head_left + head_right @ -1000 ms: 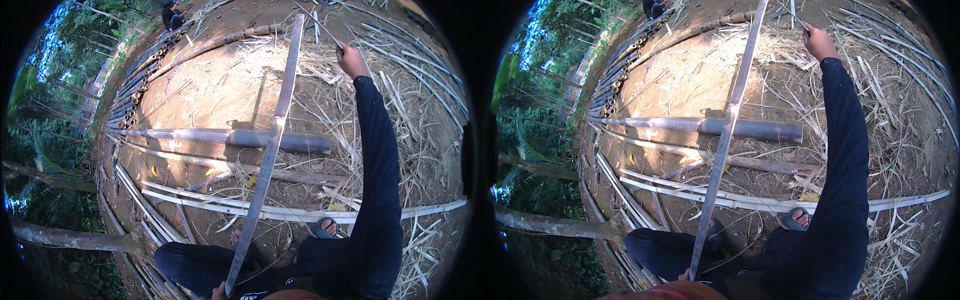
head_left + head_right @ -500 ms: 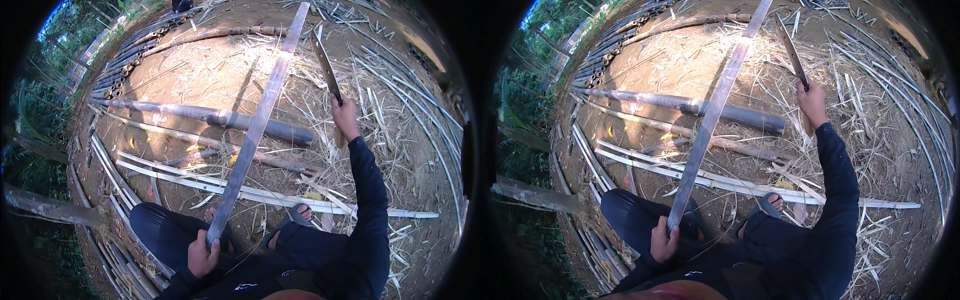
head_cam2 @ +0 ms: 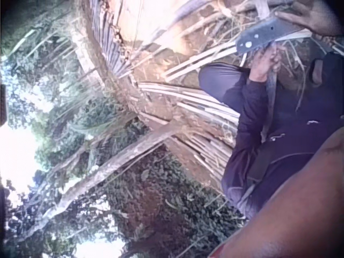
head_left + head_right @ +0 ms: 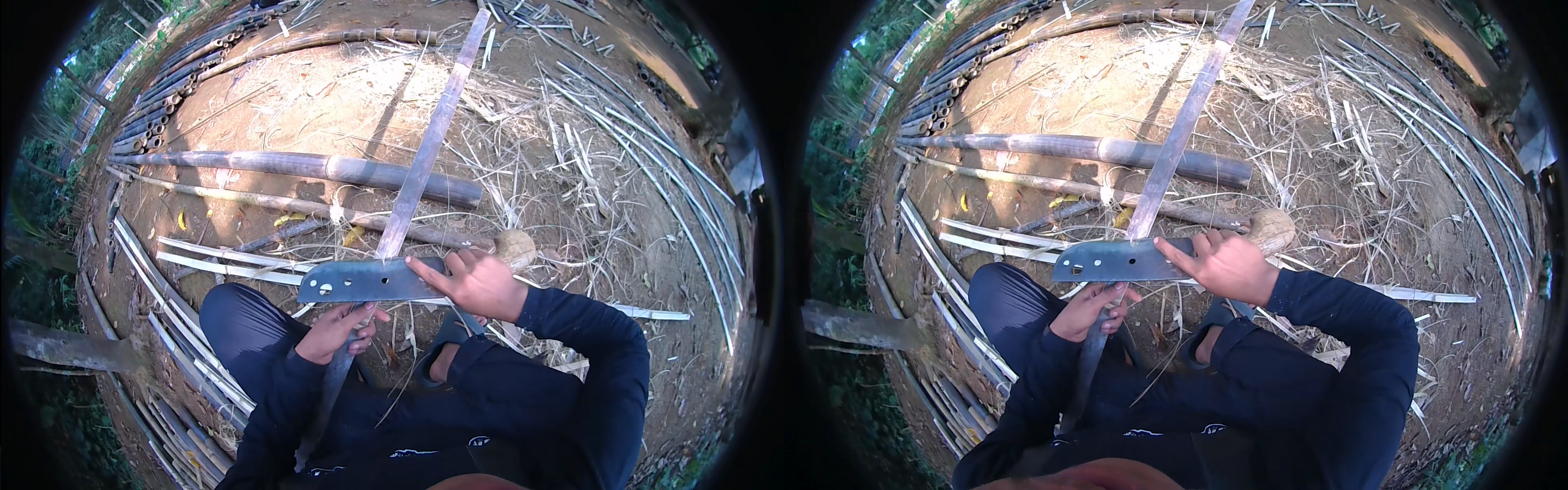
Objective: The person shaves a thin strip of bamboo by running a machete along its length, scraping the surface to smooth it. They hold the bamboo strip by hand while repeatedly passing the blade over it.
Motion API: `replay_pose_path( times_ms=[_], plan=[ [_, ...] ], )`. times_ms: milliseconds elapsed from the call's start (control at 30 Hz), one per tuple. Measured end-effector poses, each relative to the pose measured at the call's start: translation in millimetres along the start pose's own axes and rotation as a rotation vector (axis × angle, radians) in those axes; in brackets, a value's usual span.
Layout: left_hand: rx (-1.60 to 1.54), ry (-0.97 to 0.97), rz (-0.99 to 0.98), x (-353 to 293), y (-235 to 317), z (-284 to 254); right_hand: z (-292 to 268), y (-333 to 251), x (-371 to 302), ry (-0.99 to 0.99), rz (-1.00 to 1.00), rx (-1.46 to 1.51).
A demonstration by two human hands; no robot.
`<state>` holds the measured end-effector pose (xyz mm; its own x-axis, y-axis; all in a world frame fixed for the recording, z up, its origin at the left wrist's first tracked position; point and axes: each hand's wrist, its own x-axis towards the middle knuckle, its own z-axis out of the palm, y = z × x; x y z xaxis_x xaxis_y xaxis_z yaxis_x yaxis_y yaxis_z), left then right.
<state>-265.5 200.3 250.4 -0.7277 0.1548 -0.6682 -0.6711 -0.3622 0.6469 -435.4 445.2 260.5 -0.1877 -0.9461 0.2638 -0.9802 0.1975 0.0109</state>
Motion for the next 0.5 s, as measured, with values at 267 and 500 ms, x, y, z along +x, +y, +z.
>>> replay_pose_path(
  times_ms=[267, 500],
  plan=[
    [0.656, 0.4, 0.34, -7.0, -30.5, 10.7, -9.4, 52.7, 26.7, 0.051, 0.143, -0.199],
    [0.93, 0.574, 0.54, -14.9, -26.8, 23.2, -9.0, 70.2, 31.9, 0.035, 0.228, -0.181]
  ],
)
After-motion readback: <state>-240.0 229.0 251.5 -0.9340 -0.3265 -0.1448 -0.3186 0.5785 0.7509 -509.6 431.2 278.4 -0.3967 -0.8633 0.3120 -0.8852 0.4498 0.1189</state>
